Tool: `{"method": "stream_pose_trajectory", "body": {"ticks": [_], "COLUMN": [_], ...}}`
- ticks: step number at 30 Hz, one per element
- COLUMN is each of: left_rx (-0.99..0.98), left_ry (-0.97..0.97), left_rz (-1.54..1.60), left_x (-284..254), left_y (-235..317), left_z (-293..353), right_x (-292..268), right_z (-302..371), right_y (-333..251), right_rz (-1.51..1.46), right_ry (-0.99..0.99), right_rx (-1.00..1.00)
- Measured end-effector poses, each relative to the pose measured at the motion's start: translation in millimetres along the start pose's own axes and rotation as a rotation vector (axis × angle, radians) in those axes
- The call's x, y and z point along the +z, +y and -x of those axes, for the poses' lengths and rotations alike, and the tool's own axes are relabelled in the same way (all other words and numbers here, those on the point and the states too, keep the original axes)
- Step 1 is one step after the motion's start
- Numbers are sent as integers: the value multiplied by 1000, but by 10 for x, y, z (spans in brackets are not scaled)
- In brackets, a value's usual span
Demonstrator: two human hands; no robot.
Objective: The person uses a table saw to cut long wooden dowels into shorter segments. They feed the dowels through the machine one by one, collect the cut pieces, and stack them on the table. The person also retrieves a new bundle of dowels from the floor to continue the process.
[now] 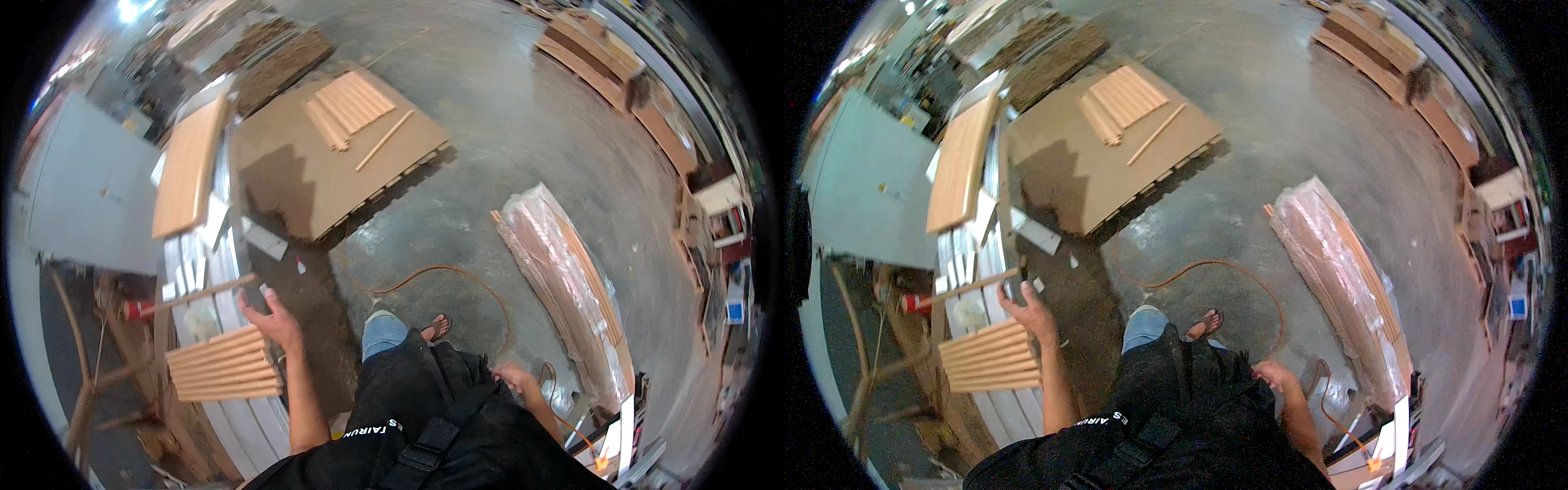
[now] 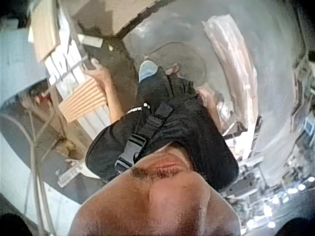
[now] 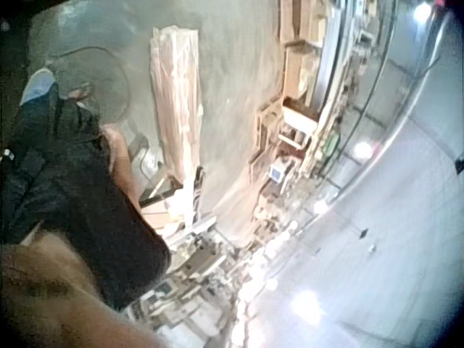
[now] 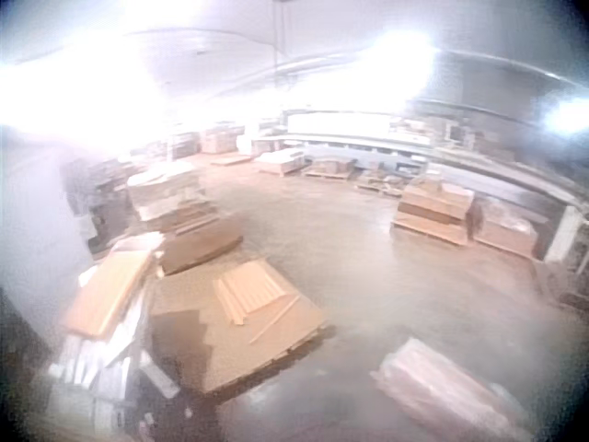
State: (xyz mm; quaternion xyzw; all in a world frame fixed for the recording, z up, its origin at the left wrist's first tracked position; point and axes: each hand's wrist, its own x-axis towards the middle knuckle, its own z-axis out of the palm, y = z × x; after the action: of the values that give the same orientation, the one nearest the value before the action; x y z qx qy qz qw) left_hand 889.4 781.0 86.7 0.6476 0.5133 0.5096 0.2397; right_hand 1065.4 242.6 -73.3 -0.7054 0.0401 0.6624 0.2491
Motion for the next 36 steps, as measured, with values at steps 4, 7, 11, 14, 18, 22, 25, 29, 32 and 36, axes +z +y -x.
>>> {"method": "stream_pose_trajectory", "body": {"ticks": [4,7,11,14,18,22,25,29,32,36], "left_rx": [-36,-124,-13,-4,441,674,562,477,757,543], "left_ry": [-565,-994,-1282,-1367,-1512,-1688,-1820,-2156,-2218,-2178], "left_rz": [313,360,472,574,742,821,694,336,33,-457], "left_x": [1189,1898,3007,3997,5194,5908,6259,6555,6596,6641], "left_y": [642,919,1338,1992,2874,3708,3735,3078,2523,2400], "left_z": [433,834,1087,1165,1431,2043,2643,3406,3591,3623], "right_x": [122,439,731,868,1040,1028,682,-265,-1546,-3495], "right_z": [17,139,235,221,286,169,103,-217,-680,-1371], "right_y": [614,797,545,212,-250,-556,-568,-342,112,578], "right_rz": [-175,-566,-815,-953,-1124,-1274,-1345,-1386,-1043,-532], "right_ry": [-32,-63,27,150,321,424,472,594,810,1103], "right_rx": [185,44,46,90,174,229,255,237,246,22]}}
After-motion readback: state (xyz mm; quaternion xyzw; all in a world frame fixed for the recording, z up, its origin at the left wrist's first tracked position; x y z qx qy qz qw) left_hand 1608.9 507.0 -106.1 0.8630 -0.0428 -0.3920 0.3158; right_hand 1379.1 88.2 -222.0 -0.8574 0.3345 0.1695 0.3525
